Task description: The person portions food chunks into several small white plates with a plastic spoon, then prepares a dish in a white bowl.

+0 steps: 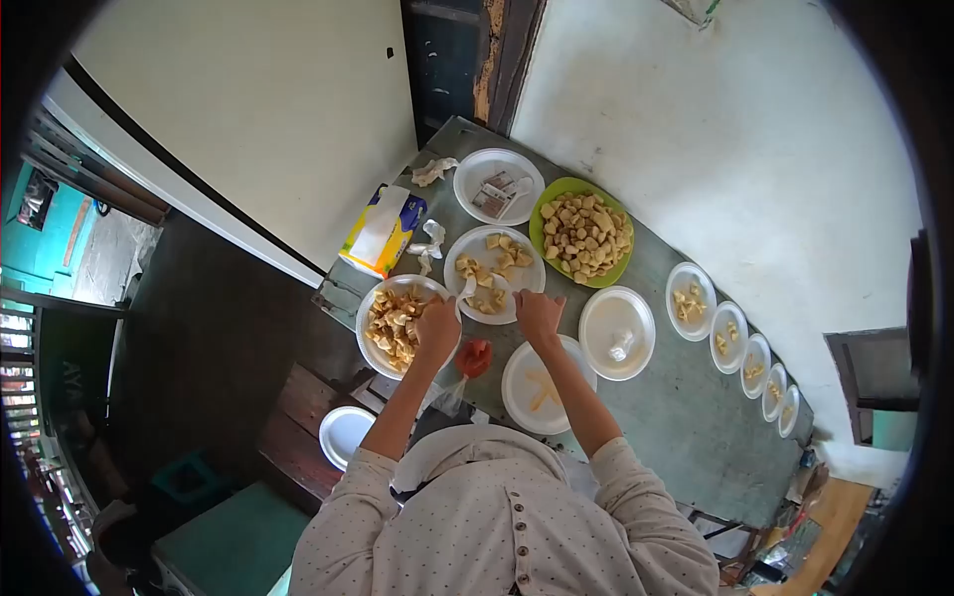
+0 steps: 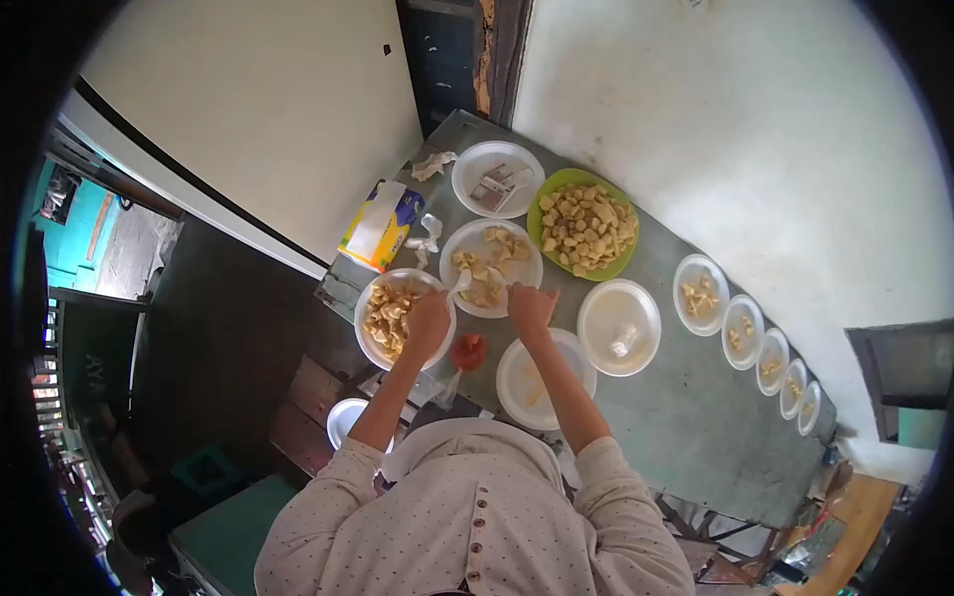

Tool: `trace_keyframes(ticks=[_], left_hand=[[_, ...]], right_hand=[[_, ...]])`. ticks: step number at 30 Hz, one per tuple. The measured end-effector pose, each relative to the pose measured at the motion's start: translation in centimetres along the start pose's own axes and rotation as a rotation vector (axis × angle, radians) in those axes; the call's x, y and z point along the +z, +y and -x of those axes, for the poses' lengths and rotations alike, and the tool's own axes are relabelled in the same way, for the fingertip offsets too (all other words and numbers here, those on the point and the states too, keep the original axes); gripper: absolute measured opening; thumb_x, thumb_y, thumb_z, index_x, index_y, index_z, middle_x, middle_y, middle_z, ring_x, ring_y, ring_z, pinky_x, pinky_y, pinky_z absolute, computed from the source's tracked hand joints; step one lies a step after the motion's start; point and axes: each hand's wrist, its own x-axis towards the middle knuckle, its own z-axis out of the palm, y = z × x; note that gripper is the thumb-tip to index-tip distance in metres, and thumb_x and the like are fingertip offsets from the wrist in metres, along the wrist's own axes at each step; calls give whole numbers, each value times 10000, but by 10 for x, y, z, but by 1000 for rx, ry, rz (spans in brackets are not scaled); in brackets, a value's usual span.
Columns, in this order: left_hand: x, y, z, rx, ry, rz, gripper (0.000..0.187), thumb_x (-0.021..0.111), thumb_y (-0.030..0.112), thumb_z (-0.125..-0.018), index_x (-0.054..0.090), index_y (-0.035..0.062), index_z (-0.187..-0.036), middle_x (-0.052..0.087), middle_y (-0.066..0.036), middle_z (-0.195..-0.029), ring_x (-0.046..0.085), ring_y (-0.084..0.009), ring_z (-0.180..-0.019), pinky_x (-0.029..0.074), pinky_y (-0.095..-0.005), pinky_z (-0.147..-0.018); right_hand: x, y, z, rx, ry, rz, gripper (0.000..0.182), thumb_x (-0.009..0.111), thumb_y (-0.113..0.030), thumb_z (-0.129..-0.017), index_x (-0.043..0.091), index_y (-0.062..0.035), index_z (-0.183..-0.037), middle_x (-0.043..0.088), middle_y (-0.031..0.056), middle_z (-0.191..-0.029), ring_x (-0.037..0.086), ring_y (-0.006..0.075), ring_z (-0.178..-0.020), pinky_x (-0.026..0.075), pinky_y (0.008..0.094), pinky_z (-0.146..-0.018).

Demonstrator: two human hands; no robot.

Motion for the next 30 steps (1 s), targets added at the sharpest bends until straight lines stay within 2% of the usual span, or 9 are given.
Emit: trace_keyframes(ticks=[3, 6, 9, 12, 17, 20, 24, 27, 30], left_hand=[[-4, 8, 1, 27, 46, -34, 271, 462, 124, -794, 570, 84, -1040, 609, -149, -836, 609, -324, -782, 495, -432, -623], [-3, 9, 4, 13, -21, -16, 284, 454, 116, -798, 563, 84, -1058, 607, -155, -814, 612, -322, -770, 496, -430, -622], [1, 8, 7, -17, -9, -7, 309, 448, 114, -803, 551, 92, -1093, 606, -155, -825, 611, -330, -765, 495, -440, -623], [5, 4, 11, -16, 14, 45, 327, 445, 126, -815, 538, 99, -1127, 609, -149, -836, 611, -338, -757, 493, -449, -626], [-11, 18, 34, 48, 48, 144, 281, 440, 152, -842, 552, 82, -1089, 610, -144, -802, 608, -334, -735, 485, -434, -617], [-17, 32, 53, 142, 78, 201, 254, 439, 154, -846, 566, 73, -1051, 614, -143, -785, 606, -328, -724, 480, -428, -611], [-11, 45, 73, 200, -57, 260, 240, 443, 151, -845, 574, 66, -1028, 619, -145, -790, 607, -327, -719, 481, -431, -622], [13, 48, 82, 336, 17, 291, 230, 451, 144, -836, 578, 66, -1012, 623, -147, -786, 609, -328, -708, 484, -429, -622], [26, 55, 85, 367, -222, 147, 244, 458, 130, -814, 585, 86, -1018, 623, -157, -771, 617, -323, -699, 488, -436, -610]], right_hand=[[9, 2, -3, -33, -6, -21, 314, 447, -351, -875, 623, -107, -787, 633, 120, -694, 605, 271, -682, 304, 526, -802], [21, 5, -3, 7, 35, -188, 303, 458, -329, -870, 640, -105, -780, 632, 104, -694, 598, 284, -684, 368, 465, -760], [28, 14, -5, 146, -102, -511, 292, 486, -325, -856, 656, -103, -773, 630, 96, -705, 595, 281, -688, 419, 378, -671], [42, 27, -3, 114, -81, -671, 320, 508, -352, -847, 661, -82, -767, 610, 78, -670, 575, 232, -637, 424, 316, -589], [14, 40, 26, 341, -310, -1103, 384, 508, -372, -870, 629, -22, -769, 373, -43, -545, 349, 78, -510, 304, 246, -483], [13, 67, 52, 364, -326, -1203, 376, 506, -367, -878, 612, -26, -761, 309, -63, -536, 291, 54, -495, 245, 220, -472], [-2, 99, 99, 438, -251, -1258, 360, 511, -367, -877, 602, -47, -739, 311, -65, -535, 284, 53, -488, 248, 209, -475], [-1, 124, 134, 494, -192, -1199, 353, 511, -367, -876, 612, -55, -744, 315, -67, -530, 295, 53, -491, 253, 209, -475], [-1, 139, 166, 508, -113, -1074, 351, 505, -355, -878, 629, -57, -741, 343, -63, -523, 319, 53, -494, 267, 210, -474]])
